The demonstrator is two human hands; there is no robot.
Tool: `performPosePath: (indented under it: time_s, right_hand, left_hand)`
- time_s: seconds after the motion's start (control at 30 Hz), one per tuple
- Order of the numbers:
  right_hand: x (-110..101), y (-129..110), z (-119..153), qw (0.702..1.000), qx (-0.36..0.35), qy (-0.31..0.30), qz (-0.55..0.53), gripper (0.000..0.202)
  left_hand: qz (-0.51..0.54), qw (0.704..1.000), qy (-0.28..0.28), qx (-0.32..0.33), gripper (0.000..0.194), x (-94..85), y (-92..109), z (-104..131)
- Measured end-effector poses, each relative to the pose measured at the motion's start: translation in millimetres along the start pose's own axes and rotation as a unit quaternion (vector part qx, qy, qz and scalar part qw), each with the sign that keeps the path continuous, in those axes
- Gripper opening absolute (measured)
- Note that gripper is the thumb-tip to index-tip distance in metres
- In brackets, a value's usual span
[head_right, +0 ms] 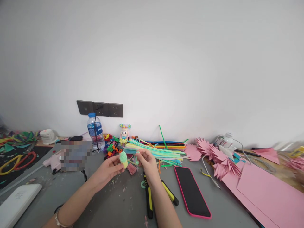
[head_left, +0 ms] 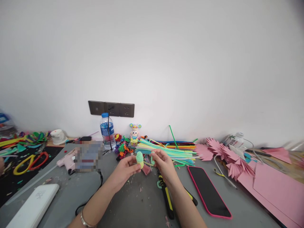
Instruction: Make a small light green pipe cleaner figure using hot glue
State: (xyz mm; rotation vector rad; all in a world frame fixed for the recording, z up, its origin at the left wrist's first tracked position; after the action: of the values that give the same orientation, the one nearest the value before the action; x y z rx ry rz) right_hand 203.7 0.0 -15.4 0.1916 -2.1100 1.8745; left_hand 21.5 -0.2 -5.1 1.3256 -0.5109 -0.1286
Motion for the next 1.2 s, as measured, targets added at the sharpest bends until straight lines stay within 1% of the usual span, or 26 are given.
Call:
performPosePath:
  time_s: [0.1,0.17,0.23,0.33,0.47,0.57,0.7,0.8,0.93,1.07,1.13,1.2]
  right_hand:
    - [1.1,-0.2,0.4,1.0,0.01,-0.005,-0.02,0.032]
    - [1.8,-1.2,1.0,0.999,0.02,-0.005,-0.028,0.033]
    - [2.4,-3.3,1.7,0.999,0.029,-0.002,-0.033,0.035]
    - [2.1,-7.1,2.6,0.998,0.042,0.004,-0.057,0.038]
    - [-0.6,-7.8,1.8,0.994,0.059,0.008,-0.087,0.036]
    - [-2.6,-4.9,0.2,0.996,0.059,0.009,-0.071,0.034]
    - [-2.3,-3.4,0.0,0.997,0.049,0.023,-0.057,0.033]
    - [-0.1,-4.2,1.0,0.997,0.047,0.015,-0.055,0.032]
    - [1.3,-3.9,1.2,0.997,0.049,0.009,-0.053,0.033]
    - [-0.2,-2.3,-0.5,0.996,0.047,0.027,-0.07,0.038]
    - [-1.3,-1.5,-1.5,0.997,0.036,0.028,-0.058,0.038]
    - [-2.0,-1.7,-2.2,0.999,0.012,0.017,-0.029,0.035]
  left_hand:
    - [0.034,0.999,-0.023,-0.009,0.034,1.0,1.8,0.8]
    - [0.052,0.998,-0.031,-0.027,0.035,1.1,2.3,1.1]
    - [0.065,0.996,-0.032,-0.046,0.037,1.2,2.6,1.4]
    - [0.065,0.996,-0.028,-0.049,0.037,1.6,3.0,1.8]
    - [0.029,0.999,-0.012,-0.038,0.037,1.9,2.0,1.1]
    - [-0.024,0.999,0.012,-0.032,0.042,2.1,0.9,0.4]
    - [-0.09,0.996,0.014,-0.011,0.044,2.6,-0.9,-0.2]
    - [-0.095,0.995,-0.002,-0.008,0.043,2.2,-3.3,-0.5]
    - [-0.081,0.996,-0.022,-0.028,0.041,2.1,-6.1,-0.1]
    - [-0.087,0.996,-0.015,-0.03,0.043,3.0,-5.2,0.0]
    - [-0.107,0.994,-0.011,-0.026,0.041,3.7,-3.1,0.3]
    - [-0.13,0.991,-0.014,-0.023,0.038,4.7,-0.5,1.1]
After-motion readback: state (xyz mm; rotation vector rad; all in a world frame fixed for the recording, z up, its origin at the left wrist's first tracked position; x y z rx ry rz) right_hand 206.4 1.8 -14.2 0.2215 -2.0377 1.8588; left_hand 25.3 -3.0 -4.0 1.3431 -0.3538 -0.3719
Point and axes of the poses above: each hand's wrist, its own z-axis away from the middle knuckle, its own x-axis out of the palm, y = z × x, the point moved 1 cm from there along -z, towards the middle knuckle, and after that the axes turned 3 degrees about -z, right-handed, at the moved point
